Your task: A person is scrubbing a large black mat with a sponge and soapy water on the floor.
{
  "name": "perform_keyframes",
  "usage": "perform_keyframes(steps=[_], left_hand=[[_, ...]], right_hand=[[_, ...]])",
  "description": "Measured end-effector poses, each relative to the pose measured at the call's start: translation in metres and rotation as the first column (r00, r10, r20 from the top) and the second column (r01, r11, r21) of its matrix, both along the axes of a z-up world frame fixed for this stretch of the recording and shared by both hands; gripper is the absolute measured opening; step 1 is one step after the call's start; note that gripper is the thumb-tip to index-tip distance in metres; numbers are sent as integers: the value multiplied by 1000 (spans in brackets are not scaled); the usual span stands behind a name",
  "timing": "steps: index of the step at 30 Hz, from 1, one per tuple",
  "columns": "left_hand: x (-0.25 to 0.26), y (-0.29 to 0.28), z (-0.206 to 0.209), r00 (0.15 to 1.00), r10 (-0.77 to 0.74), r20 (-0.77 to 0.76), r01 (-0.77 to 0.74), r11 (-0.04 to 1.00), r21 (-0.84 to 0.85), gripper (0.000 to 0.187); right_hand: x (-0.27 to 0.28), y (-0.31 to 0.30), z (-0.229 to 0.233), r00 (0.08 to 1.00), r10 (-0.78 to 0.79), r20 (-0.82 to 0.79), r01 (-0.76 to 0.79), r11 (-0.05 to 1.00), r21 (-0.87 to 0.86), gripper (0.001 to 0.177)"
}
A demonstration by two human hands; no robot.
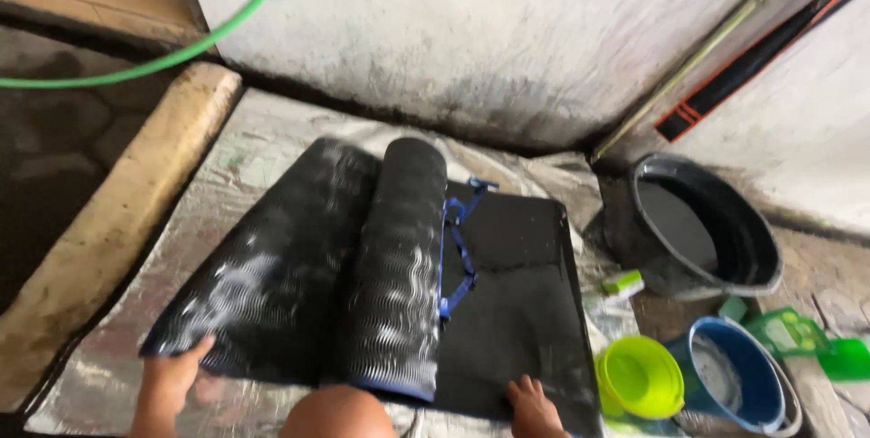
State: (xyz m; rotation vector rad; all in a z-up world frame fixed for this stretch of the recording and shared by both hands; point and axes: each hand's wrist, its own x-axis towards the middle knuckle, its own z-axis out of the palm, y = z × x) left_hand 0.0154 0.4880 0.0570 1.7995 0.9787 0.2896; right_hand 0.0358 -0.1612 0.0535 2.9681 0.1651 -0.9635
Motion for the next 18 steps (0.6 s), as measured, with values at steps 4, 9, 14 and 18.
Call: perform_keyframes(steps=[4,9,14,18], left_hand=[[12,-6,37,872,307,-382,-442,829,-343,67],[37,1,94,660,150,-736,49,969,241,166],[92,45,43,848,-179,-499,257,962,92,82],[119,47,24,773,-210,-598,265,964,4,103]], right_hand=[[7,8,11,999,28,-24,-28,999,-20,35],[21,19,27,964,-95,-248,84,995,-54,39],[19,17,8,974,-156,-164,143,986,-86,38],[20,25,6,970,-202,-133,188,976,-109,45]])
